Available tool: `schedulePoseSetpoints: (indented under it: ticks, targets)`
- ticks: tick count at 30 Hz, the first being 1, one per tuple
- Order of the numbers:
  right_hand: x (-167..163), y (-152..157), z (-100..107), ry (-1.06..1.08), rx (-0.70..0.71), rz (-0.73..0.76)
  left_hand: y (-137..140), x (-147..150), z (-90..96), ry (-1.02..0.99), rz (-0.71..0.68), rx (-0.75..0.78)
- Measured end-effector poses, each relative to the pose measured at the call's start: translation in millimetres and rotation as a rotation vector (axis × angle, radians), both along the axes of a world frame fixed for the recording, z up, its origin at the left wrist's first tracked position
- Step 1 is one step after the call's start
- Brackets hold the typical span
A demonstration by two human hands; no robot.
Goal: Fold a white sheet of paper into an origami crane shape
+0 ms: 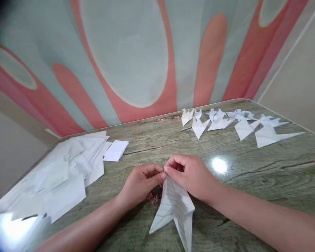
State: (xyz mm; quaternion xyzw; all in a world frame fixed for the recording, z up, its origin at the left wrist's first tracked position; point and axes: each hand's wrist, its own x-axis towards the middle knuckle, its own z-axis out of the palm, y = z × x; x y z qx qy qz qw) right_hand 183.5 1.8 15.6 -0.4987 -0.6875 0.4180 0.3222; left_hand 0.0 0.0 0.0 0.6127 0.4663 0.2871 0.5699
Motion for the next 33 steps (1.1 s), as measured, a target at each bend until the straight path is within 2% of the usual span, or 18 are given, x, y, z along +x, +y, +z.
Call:
schedulePoseSetpoints:
  ticks: [10, 17, 33]
  targets:
    - [0.8, -0.7, -3.0, 0.006, -0.015, 0.043, -0.8, 1.6, 10.1, 0.046, -0.021, -0.033]
    - [2.2, -1.4, -2.9, 0.027, -0.073, 0.071, 1.8, -2.0, 5.5, -0.012, -0.062, -0.125]
    - [3.8, 0.8, -2.2, 0.020, -0.078, 0.121, 4.5, -6.3, 7.6, 0.087, -0.139, -0.021]
